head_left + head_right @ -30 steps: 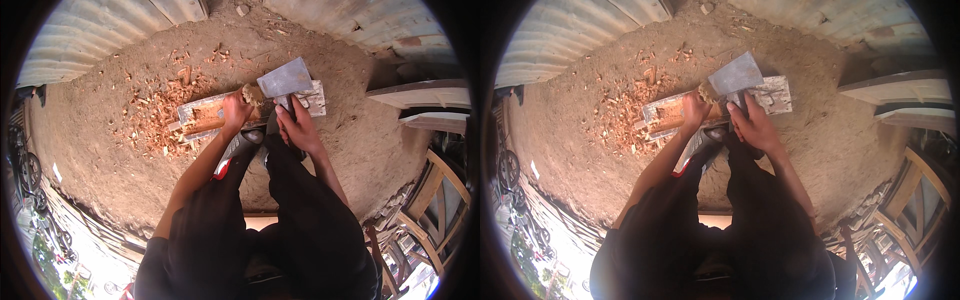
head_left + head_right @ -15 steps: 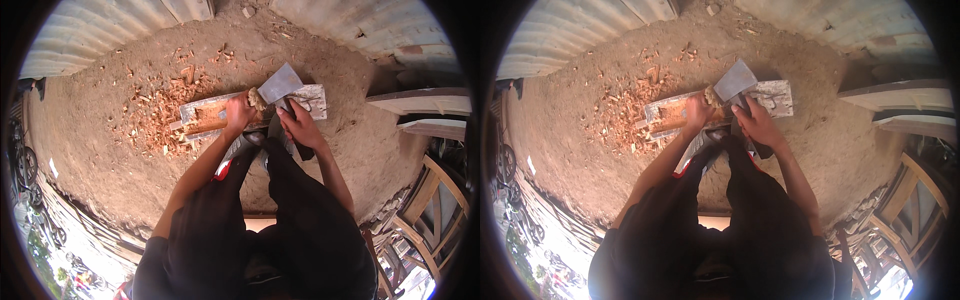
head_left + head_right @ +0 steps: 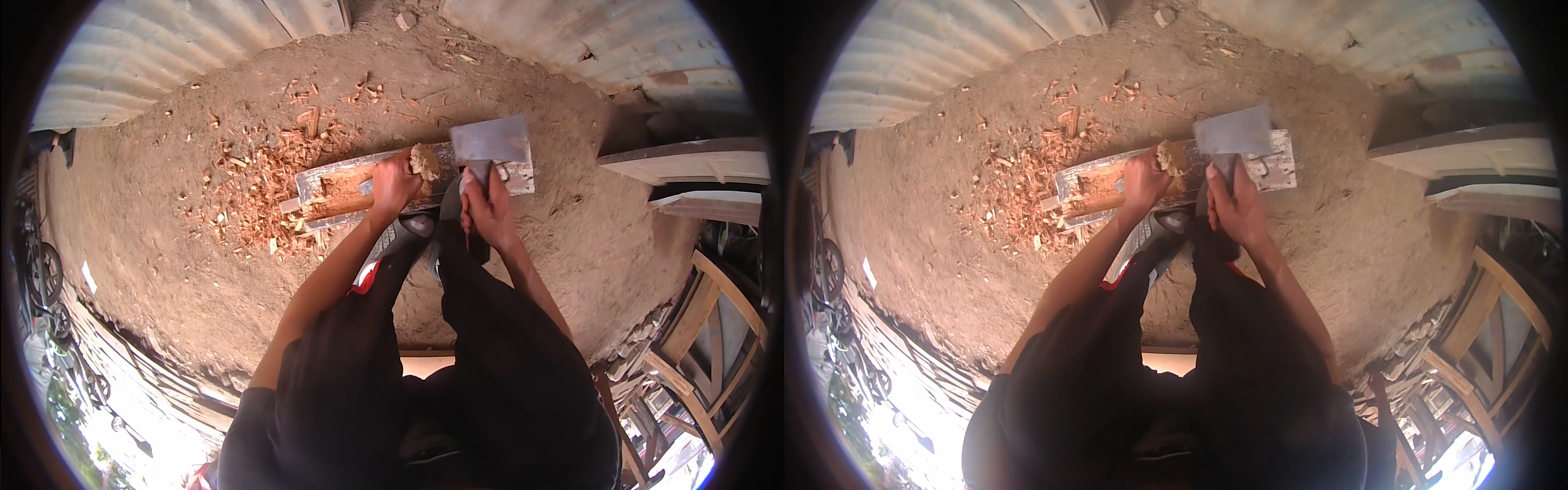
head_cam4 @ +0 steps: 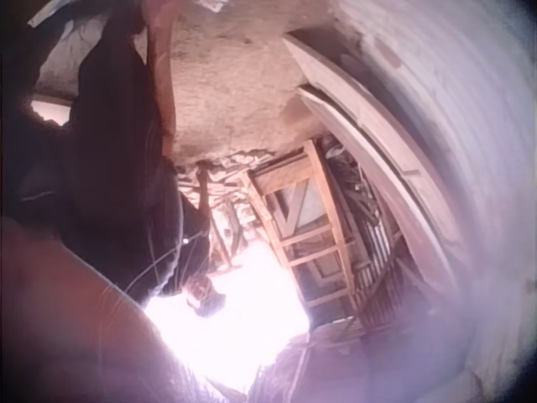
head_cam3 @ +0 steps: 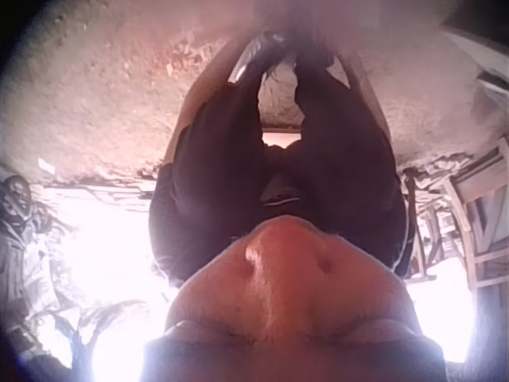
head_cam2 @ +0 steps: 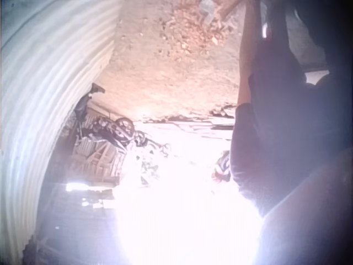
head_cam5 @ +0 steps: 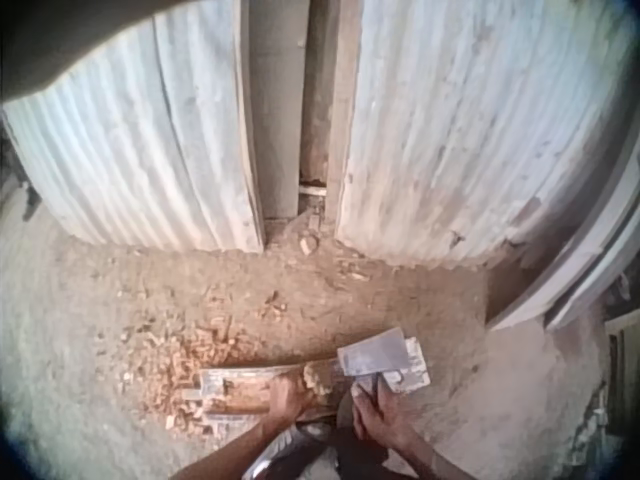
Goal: The person uses a chisel to carve a piece of wood clamped to a workbench. They repeatedly strike the chisel with a mallet to remove wood shavings, shaping the wood piece.
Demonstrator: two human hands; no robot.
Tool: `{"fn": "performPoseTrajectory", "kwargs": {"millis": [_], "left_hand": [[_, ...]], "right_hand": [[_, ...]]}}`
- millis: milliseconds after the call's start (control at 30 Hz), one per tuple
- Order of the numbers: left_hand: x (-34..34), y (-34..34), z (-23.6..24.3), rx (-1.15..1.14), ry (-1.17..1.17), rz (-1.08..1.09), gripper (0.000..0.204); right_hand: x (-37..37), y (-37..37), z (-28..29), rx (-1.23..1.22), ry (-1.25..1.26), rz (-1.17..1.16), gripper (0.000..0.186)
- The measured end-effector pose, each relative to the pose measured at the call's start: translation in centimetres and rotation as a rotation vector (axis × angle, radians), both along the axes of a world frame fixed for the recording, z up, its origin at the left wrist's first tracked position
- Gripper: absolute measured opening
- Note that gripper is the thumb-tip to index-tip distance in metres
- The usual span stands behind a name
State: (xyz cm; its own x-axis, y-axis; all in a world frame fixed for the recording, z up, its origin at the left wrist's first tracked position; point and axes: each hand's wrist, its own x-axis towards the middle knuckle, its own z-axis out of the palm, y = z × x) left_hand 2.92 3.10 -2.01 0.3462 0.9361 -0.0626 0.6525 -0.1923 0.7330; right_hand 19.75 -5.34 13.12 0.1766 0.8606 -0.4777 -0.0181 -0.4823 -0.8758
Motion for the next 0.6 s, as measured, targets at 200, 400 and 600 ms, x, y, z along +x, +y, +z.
{"fn": "performPoseTrajectory", "kwargs": {"millis": [200,400,600], "left_hand": [[-0.1,0.0,0.1,0.073,0.034,0.028,0.035],[0.2,-0.2,-0.1,0.019,0.047,-0.026,0.042],[0.1,-0.2,0.1,0.010,0.085,-0.011,0.049]], "right_hand": [[2.6,0.8,-0.4,-0.061,0.000,0.066,0.027],[2.5,-0.4,-1.9,-0.113,-0.104,0.260,0.028],[1.0,0.6,-0.1,-0.062,0.012,-0.120,0.028]]}}
